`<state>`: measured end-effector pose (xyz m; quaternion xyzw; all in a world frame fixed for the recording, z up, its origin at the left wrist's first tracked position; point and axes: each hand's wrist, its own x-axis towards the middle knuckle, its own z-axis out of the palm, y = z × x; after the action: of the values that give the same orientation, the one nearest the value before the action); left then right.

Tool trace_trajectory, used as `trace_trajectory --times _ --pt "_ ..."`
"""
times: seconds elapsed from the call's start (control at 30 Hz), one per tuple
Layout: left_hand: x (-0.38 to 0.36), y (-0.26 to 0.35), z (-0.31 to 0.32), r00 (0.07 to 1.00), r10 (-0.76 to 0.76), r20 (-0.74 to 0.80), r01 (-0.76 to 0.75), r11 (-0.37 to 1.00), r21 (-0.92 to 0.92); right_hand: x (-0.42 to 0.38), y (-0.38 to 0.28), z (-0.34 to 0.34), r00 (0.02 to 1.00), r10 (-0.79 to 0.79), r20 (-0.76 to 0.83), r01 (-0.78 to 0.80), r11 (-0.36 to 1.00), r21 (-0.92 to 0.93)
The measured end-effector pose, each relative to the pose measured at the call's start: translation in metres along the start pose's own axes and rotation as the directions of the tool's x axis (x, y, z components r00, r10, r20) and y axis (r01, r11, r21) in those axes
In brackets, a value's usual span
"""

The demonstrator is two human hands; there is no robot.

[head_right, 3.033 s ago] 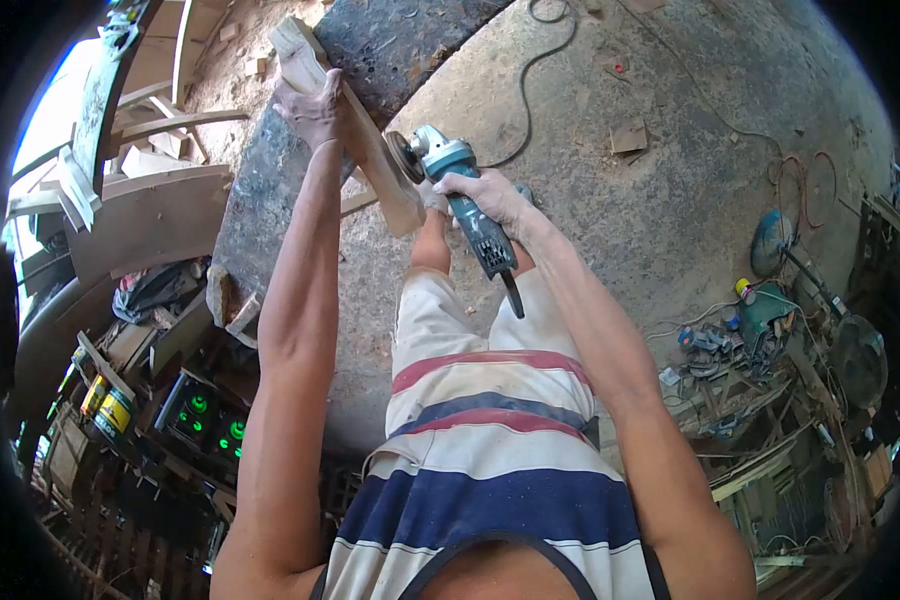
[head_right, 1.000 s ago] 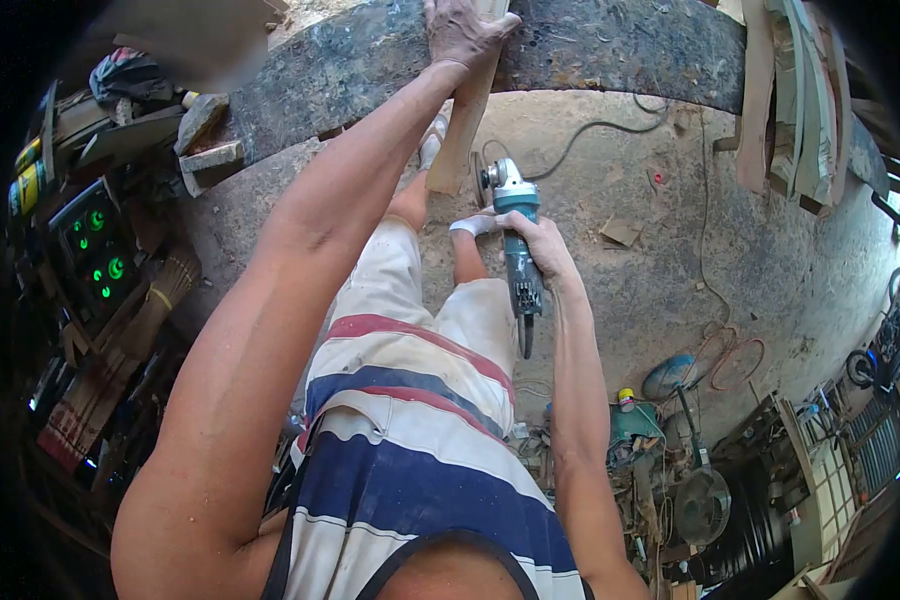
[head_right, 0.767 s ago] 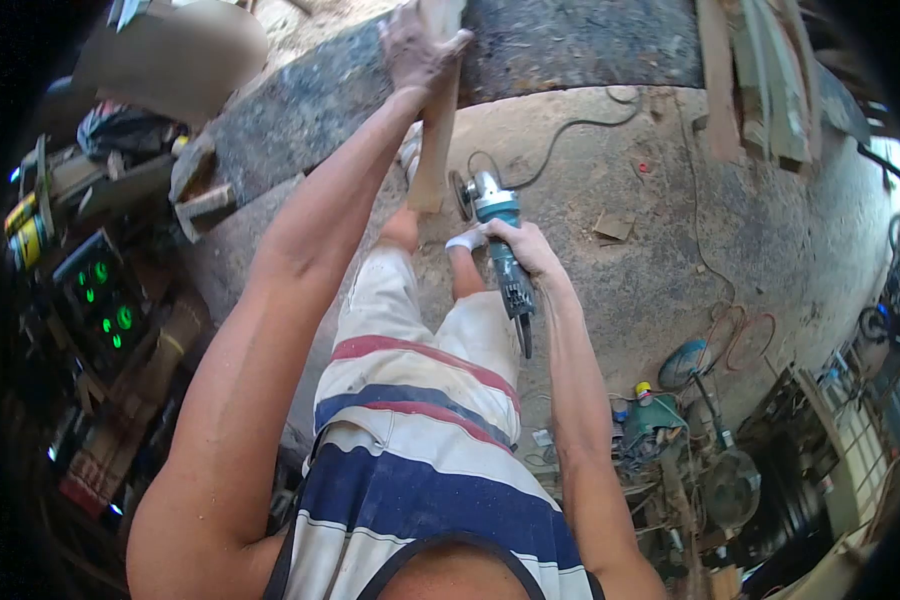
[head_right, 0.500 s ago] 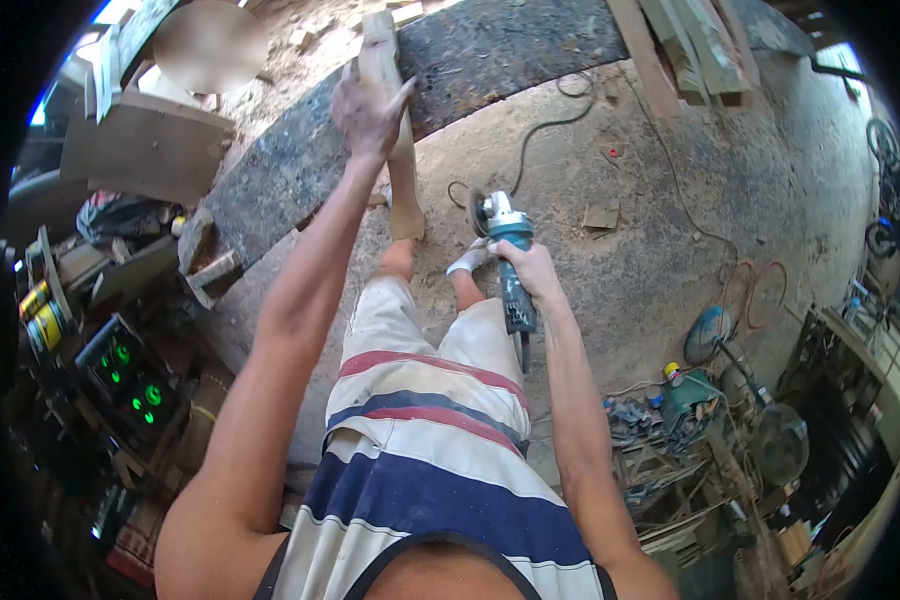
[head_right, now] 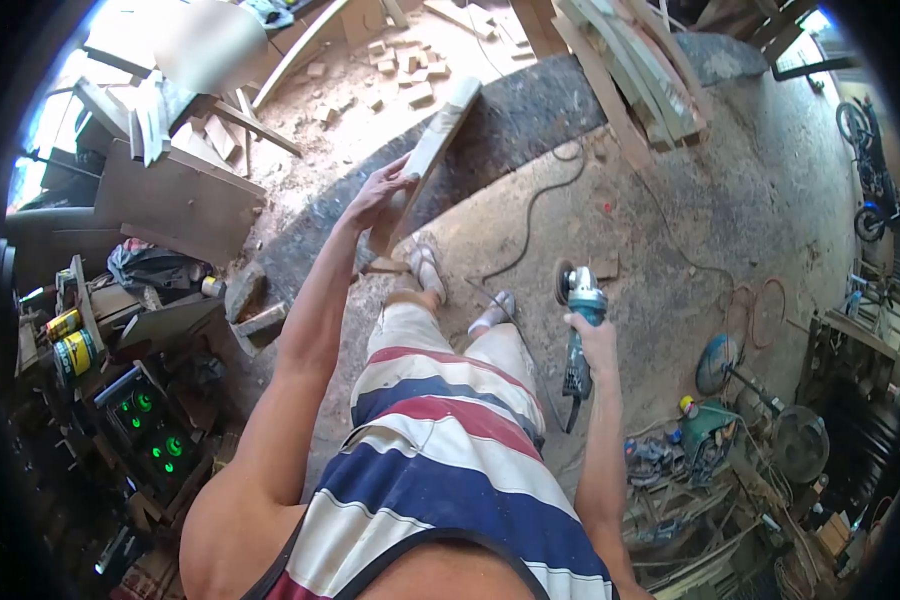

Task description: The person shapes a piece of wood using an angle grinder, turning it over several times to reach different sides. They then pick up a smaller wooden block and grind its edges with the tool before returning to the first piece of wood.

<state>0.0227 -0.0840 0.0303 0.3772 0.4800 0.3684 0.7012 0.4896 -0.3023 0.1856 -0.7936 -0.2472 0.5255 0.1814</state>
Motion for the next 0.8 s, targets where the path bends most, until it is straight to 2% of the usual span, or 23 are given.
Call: trace_trajectory --times 0.07,0.13,0.17,0.2,0.23,0.3,0.37,0.43,0.5,0.57,0.67,0.73,0.8 --pt "0.004 0.015 -0.020 0.990 -0.129 0.049 0.128 0.992 0.020 -0.006 -0.005 0.008 1.000 -0.017 -0.024 0.018 1.000 0.004" --pt "0.001 0.019 -0.021 0.980 -0.189 -0.067 0.196 0.972 0.133 -0.012 -0.016 0.018 0.998 -0.039 -0.042 0.040 0.999 0.003" --pt "-0.003 0.017 -0.029 0.987 0.052 -0.151 0.030 0.870 0.492 -0.012 -0.022 0.023 0.997 -0.049 -0.053 0.046 0.998 -0.046" --pt "-0.003 0.000 -0.038 0.945 0.297 -0.137 -0.078 0.611 0.788 -0.017 -0.029 0.029 0.997 -0.053 -0.055 0.051 0.998 -0.038" --pt "-0.008 0.002 -0.041 0.863 0.505 -0.031 -0.108 0.244 0.964 -0.021 -0.038 0.036 0.997 -0.058 -0.057 0.056 0.998 -0.032" --pt "-0.053 0.010 -0.038 0.883 0.427 -0.194 0.032 0.359 0.933 -0.024 -0.049 0.045 0.993 -0.102 -0.054 0.098 0.993 -0.065" --pt "-0.088 0.008 -0.036 0.846 0.444 -0.295 0.104 0.405 0.908 -0.017 -0.062 0.056 0.979 -0.198 -0.055 0.190 0.974 -0.123" --pt "-0.119 -0.030 -0.039 0.776 0.525 -0.349 0.124 0.416 0.901 -0.021 -0.085 0.065 0.972 -0.234 -0.022 0.221 0.944 -0.245" --pt "-0.127 -0.028 -0.042 0.859 0.305 -0.412 0.116 0.668 0.735 -0.016 -0.102 0.079 0.963 -0.270 0.014 0.260 0.911 -0.320" --pt "-0.138 -0.001 -0.042 0.921 0.048 -0.387 0.162 0.856 0.491 -0.014 -0.114 0.087 0.951 -0.308 0.019 0.293 0.884 -0.363" --pt "-0.168 0.052 -0.039 0.943 -0.148 -0.299 0.162 0.987 0.022 -0.011 -0.140 0.098 0.914 -0.399 0.074 0.398 0.846 -0.355" --pt "-0.197 0.078 -0.051 0.936 -0.226 -0.269 0.239 0.971 0.015 -0.011 -0.154 0.100 0.887 -0.439 0.141 0.460 0.821 -0.337" --pt "-0.220 0.081 -0.068 0.932 -0.203 -0.300 0.239 0.967 0.086 -0.006 -0.169 0.104 0.870 -0.450 0.204 0.493 0.813 -0.310"
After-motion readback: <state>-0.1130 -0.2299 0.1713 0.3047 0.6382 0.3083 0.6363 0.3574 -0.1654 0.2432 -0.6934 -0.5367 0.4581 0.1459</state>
